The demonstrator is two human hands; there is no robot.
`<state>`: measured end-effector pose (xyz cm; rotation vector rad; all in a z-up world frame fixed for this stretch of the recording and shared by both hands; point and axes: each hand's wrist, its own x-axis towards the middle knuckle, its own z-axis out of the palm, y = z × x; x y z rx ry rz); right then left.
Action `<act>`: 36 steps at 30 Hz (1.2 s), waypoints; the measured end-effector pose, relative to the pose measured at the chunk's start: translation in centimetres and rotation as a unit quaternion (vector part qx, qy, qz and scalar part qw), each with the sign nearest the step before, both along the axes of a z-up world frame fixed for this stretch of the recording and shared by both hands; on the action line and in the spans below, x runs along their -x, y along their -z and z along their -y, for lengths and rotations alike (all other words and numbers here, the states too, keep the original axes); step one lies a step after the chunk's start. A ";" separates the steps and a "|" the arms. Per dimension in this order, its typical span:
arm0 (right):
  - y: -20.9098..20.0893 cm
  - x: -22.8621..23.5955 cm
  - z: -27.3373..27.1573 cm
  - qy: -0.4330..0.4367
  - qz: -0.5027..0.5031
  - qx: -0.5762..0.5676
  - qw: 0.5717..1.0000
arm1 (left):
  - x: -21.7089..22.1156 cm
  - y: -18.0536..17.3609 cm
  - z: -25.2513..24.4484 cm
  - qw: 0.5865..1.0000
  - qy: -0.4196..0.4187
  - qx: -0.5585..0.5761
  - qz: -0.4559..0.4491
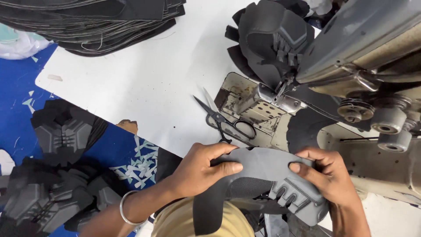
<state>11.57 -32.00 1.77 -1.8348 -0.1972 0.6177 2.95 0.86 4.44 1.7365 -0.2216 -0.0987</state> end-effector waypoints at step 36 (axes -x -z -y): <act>-2.8 -1.3 -3.2 -0.087 0.050 0.031 0.994 | -4.0 -1.6 -1.7 0.971 0.235 -0.016 -0.045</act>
